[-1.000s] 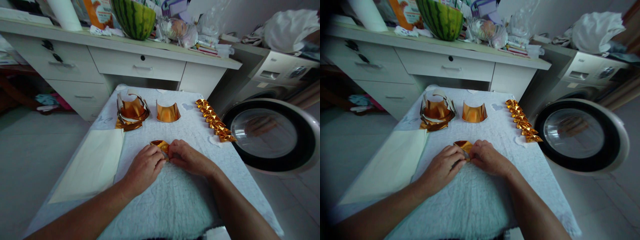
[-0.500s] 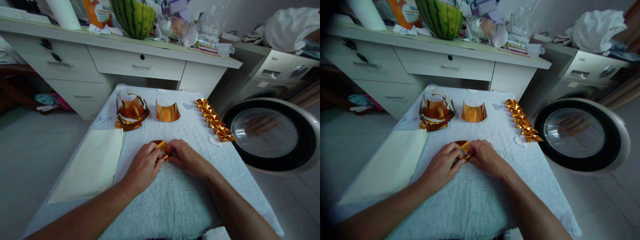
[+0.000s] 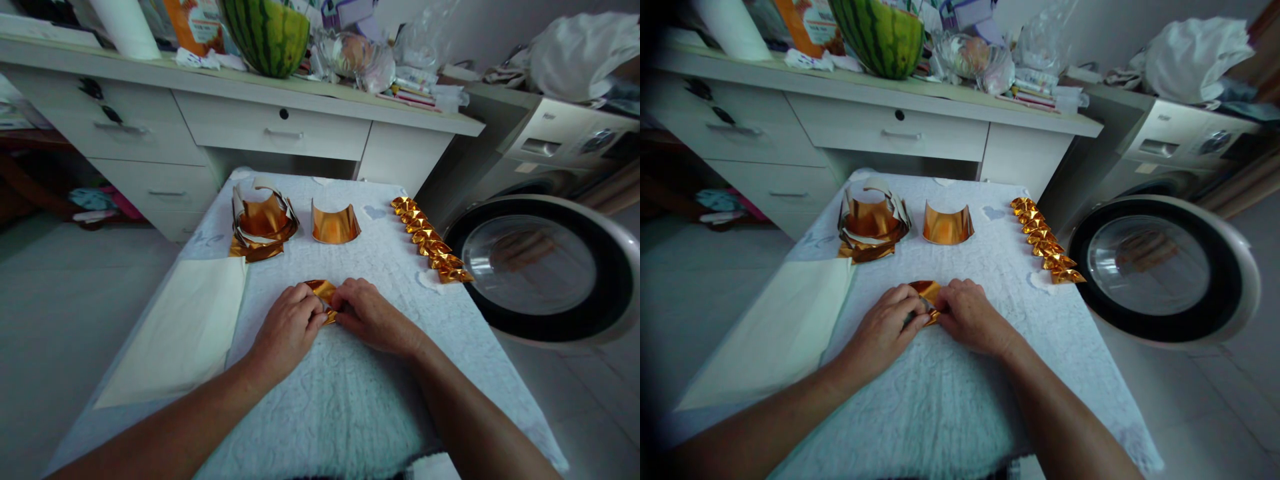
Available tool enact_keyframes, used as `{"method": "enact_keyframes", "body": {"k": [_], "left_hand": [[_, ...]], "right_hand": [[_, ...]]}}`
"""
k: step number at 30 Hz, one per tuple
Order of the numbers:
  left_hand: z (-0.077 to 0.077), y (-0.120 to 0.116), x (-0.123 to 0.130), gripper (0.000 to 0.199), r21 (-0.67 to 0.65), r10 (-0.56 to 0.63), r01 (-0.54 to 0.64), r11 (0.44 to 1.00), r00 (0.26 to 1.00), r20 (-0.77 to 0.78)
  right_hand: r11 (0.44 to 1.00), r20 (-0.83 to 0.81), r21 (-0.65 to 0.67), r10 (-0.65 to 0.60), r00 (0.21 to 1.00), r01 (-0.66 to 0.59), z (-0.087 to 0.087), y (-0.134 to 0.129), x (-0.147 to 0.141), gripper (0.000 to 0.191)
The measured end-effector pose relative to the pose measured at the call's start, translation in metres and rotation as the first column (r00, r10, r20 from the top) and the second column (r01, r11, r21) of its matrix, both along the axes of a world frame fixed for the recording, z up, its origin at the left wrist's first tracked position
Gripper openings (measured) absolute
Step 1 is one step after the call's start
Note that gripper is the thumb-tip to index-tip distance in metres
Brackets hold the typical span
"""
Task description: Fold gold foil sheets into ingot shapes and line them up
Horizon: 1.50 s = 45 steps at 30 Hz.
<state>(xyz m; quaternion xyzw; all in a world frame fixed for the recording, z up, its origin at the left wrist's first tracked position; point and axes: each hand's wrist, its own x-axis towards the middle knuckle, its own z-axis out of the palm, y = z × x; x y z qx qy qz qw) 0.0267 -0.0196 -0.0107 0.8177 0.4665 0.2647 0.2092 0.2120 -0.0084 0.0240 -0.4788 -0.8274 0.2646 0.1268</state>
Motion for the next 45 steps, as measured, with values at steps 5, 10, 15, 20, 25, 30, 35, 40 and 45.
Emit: {"method": "enact_keyframes", "body": {"k": [5,10,15,20,25,30,35,40,45], "left_hand": [[0.0,0.001,-0.001,0.012,-0.007,-0.009,0.009,1.0,1.0,0.02],[0.001,0.0,-0.003,0.011,-0.039,-0.019,0.02,0.999,0.999,0.031],[0.0,-0.001,-0.003,0.009,-0.042,-0.019,0.02,0.999,0.999,0.034],[-0.003,-0.002,-0.004,0.01,-0.014,-0.018,0.019,1.0,0.999,0.034],[-0.003,-0.002,-0.003,0.008,-0.03,-0.026,0.026,0.999,1.0,0.015],[-0.002,-0.002,-0.003,0.007,-0.034,-0.027,0.027,0.999,1.0,0.002],[0.0,-0.002,-0.002,0.008,-0.035,-0.025,0.024,0.999,1.0,-0.018],[-0.001,-0.002,-0.002,0.009,-0.031,-0.029,0.028,0.999,0.999,-0.022],[-0.002,-0.002,-0.002,0.01,-0.04,-0.028,0.027,0.999,0.999,-0.024]], "right_hand": [[0.998,0.024,0.025,-0.052,0.998,0.051,-0.002,-0.001,-0.004,0.003],[0.998,0.065,0.004,-0.056,0.996,0.056,-0.002,0.0,-0.006,0.007],[0.997,0.091,0.008,-0.075,0.993,0.075,-0.003,-0.001,-0.008,0.01],[0.996,0.085,0.032,-0.085,0.993,0.083,-0.006,-0.002,-0.009,0.012],[0.995,0.105,0.037,-0.095,0.99,0.092,-0.007,-0.002,-0.009,0.01],[0.994,0.121,0.028,-0.108,0.987,0.106,-0.006,-0.002,-0.01,0.011],[0.993,0.14,0.038,-0.115,0.983,0.111,-0.004,-0.004,-0.011,0.01],[0.992,0.109,0.052,-0.124,0.986,0.118,-0.01,-0.004,-0.01,0.005],[0.986,0.028,0.062,-0.155,0.988,0.153,-0.017,-0.002,-0.009,0.007]]}}
